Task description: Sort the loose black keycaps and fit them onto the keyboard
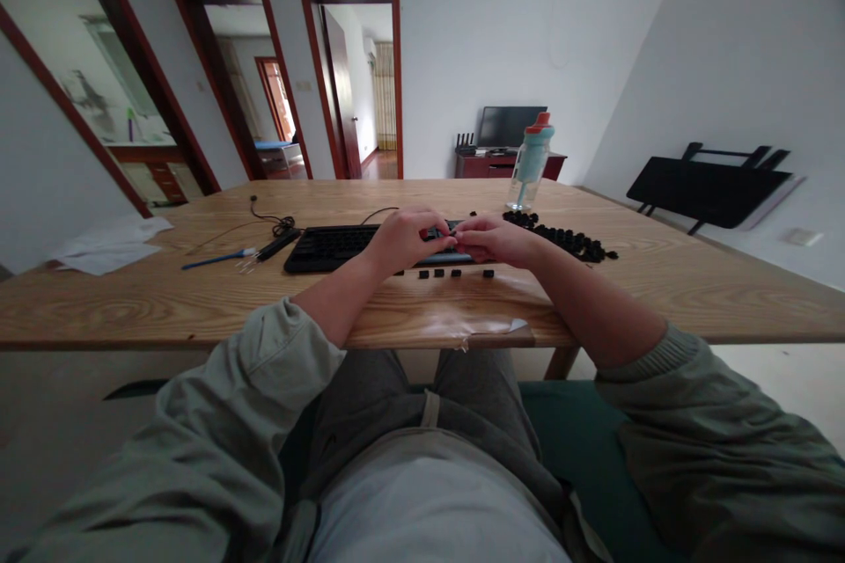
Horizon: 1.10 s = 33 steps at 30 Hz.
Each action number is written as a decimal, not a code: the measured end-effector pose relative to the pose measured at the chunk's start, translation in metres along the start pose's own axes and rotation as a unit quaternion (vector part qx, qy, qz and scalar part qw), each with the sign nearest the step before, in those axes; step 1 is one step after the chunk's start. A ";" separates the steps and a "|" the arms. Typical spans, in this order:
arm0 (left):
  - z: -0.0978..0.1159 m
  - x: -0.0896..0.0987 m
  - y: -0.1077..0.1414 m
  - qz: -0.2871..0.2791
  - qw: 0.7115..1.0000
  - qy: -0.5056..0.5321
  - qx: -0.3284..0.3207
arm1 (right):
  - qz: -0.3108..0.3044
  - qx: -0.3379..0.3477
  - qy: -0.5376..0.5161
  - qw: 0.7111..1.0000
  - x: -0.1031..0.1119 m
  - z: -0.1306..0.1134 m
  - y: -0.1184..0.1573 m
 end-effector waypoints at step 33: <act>-0.049 0.078 0.074 -0.083 0.990 -0.117 0.012 | 0.053 0.021 0.091 0.994 0.016 -0.013 0.010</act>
Point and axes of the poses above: each hand's wrist, its own y-axis away from the middle knuckle, its own x-axis out of the back of the hand, z = x × y, the point moved 7 cm from there along -y, towards the middle knuckle, and after that the axes turned 9 degrees about -y, right-handed, at the moved point
